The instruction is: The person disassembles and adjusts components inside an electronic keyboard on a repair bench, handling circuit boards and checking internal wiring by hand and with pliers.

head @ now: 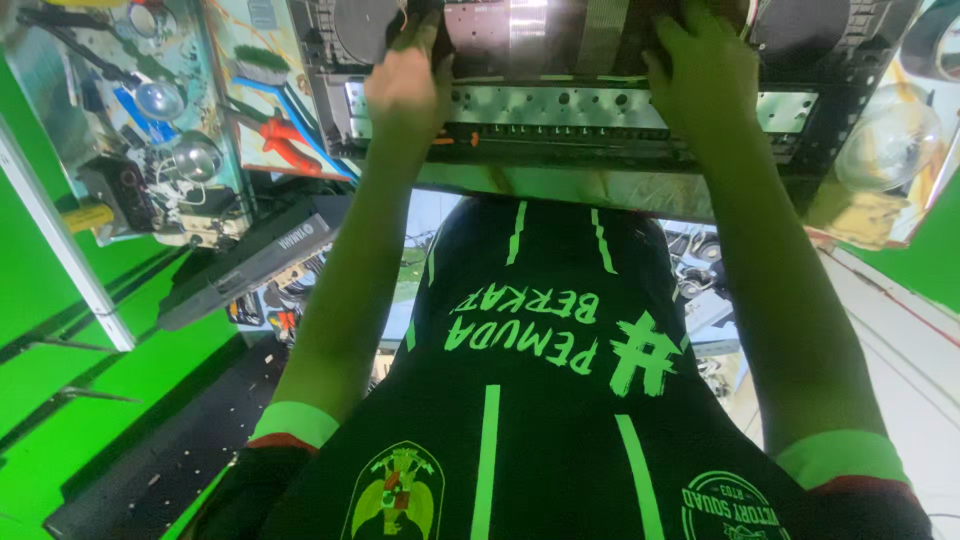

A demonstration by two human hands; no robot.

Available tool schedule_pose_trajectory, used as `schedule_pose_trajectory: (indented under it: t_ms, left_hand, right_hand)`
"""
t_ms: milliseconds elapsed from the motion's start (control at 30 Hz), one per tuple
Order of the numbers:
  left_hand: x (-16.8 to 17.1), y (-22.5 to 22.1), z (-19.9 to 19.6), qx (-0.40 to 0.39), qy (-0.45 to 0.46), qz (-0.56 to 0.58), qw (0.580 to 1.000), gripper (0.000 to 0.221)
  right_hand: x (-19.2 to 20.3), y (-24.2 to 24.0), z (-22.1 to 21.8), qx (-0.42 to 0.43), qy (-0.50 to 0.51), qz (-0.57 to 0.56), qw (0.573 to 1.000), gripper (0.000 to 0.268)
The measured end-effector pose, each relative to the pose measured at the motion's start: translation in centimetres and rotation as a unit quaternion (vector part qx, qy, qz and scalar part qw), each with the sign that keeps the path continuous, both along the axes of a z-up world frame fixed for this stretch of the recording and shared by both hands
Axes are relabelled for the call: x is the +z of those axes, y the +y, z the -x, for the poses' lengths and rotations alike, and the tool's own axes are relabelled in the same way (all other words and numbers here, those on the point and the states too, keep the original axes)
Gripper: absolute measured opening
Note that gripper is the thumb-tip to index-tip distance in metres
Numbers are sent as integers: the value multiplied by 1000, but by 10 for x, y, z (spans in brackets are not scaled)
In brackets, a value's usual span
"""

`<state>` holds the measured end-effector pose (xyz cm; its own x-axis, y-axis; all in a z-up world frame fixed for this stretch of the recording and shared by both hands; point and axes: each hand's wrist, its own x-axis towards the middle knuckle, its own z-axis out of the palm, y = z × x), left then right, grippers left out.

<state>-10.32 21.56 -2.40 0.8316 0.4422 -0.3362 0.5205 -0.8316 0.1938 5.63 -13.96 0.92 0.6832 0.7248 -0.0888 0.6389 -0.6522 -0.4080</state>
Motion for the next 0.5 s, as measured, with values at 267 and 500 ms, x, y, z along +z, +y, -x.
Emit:
schedule_pose_trajectory:
  t_ms: [267,500]
  left_hand:
    - [-15,-3,13,-22,-216,0,976,35]
    - [-25,-10,5,16,-319,79,944,34]
  right_hand:
    - [6,-3,-12,85,-64,-15,994,52]
    - [2,-2,-12,123,-101,-41,986,51]
